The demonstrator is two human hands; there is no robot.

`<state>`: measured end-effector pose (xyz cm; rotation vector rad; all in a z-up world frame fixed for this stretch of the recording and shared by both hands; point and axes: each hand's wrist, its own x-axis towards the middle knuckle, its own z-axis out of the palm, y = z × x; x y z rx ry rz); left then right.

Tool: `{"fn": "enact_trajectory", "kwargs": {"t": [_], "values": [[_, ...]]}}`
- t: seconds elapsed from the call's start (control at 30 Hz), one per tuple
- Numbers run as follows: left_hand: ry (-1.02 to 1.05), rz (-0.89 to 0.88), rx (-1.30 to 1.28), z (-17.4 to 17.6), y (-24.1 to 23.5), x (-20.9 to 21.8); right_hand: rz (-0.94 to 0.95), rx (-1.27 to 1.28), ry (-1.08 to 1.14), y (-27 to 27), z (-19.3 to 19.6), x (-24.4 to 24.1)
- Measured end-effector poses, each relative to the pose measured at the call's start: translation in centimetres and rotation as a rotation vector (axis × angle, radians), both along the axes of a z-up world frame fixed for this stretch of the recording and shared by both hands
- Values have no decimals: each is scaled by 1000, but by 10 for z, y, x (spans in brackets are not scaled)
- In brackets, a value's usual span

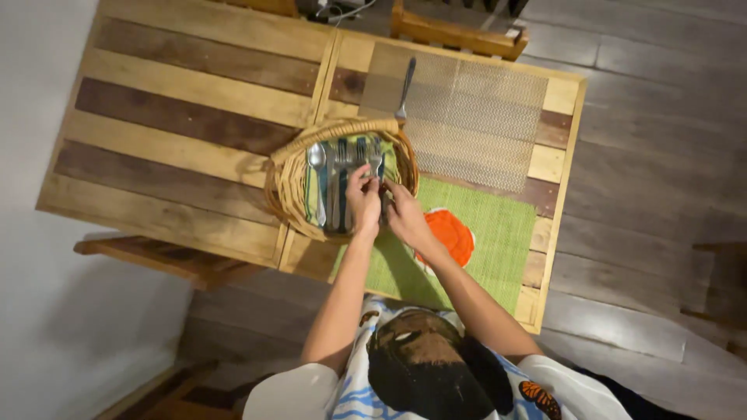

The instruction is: Sort silverware into a basket and clean table placemats.

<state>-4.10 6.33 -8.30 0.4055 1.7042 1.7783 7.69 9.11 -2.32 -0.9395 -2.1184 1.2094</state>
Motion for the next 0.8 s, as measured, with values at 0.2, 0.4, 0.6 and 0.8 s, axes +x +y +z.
{"fn": "enact_trajectory", "kwargs": {"t": [0.2,0.4,0.6,0.8], "values": [[3,6,-68,-65,12,-8,-114,-311,47,41,-61,-29],[124,41,-170,-53,10,0,-184,-645,240,65,-67,-60],[259,35,-280,-28,10,6,-144,-705,726,72,-60,-65],[363,-6,-353,-16,8,9,-281,-785,661,56,-8,-63]]}}
